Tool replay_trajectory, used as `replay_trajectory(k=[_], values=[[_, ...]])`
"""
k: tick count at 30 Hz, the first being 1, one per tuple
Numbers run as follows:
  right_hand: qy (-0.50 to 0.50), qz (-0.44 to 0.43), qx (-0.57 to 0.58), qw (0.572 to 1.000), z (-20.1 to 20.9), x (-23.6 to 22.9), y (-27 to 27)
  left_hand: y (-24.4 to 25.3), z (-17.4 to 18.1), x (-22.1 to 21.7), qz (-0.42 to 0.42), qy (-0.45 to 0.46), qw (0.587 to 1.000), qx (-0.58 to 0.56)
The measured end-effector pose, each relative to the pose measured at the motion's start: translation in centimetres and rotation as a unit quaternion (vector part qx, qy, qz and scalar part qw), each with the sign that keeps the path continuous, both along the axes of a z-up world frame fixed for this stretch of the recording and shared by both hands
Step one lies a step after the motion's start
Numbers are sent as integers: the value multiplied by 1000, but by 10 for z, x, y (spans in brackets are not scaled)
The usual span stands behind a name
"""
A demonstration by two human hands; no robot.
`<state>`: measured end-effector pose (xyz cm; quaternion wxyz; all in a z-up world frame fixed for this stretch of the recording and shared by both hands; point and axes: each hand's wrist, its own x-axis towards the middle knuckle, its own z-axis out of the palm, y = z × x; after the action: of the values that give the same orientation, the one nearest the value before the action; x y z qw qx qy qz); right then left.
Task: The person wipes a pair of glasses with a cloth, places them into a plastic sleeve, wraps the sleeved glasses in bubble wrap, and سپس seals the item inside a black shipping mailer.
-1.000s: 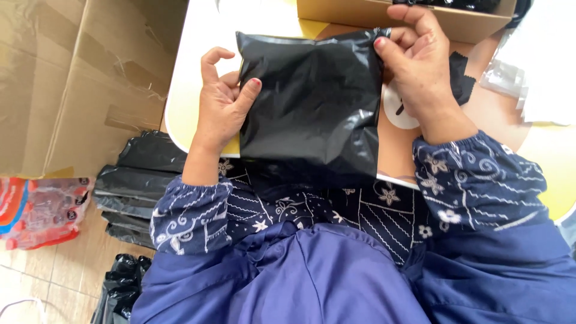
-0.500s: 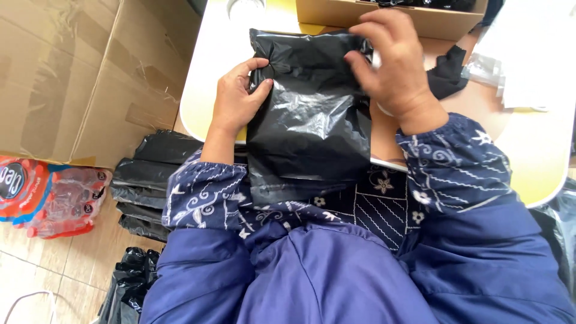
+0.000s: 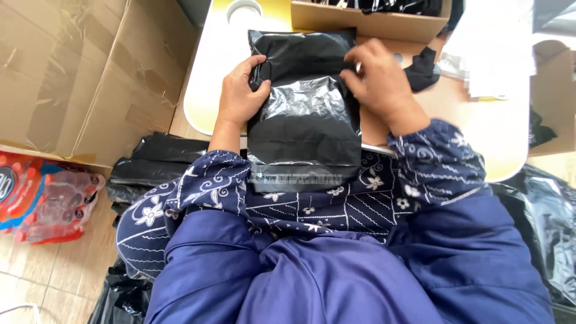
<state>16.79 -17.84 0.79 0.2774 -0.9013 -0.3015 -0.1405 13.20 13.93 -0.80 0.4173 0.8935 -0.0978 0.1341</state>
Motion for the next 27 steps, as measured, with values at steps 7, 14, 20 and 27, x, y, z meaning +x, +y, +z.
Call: replay_trajectory(k=[7,14,20,27], values=[[-15,19,12,1000,-19,-8,-9,-2,1,-7,12,-9,998,-59],[-37,10,-20,999,-7,-31,-11,1,-20,2,5,-78,997,6],[-37,24,-50,998,-6,-70,-29,0,-16,-2,8,-79,997,16],[-97,7,-60,993,-9,-76,-29,-5,-2,-11,26,-109,991,72]])
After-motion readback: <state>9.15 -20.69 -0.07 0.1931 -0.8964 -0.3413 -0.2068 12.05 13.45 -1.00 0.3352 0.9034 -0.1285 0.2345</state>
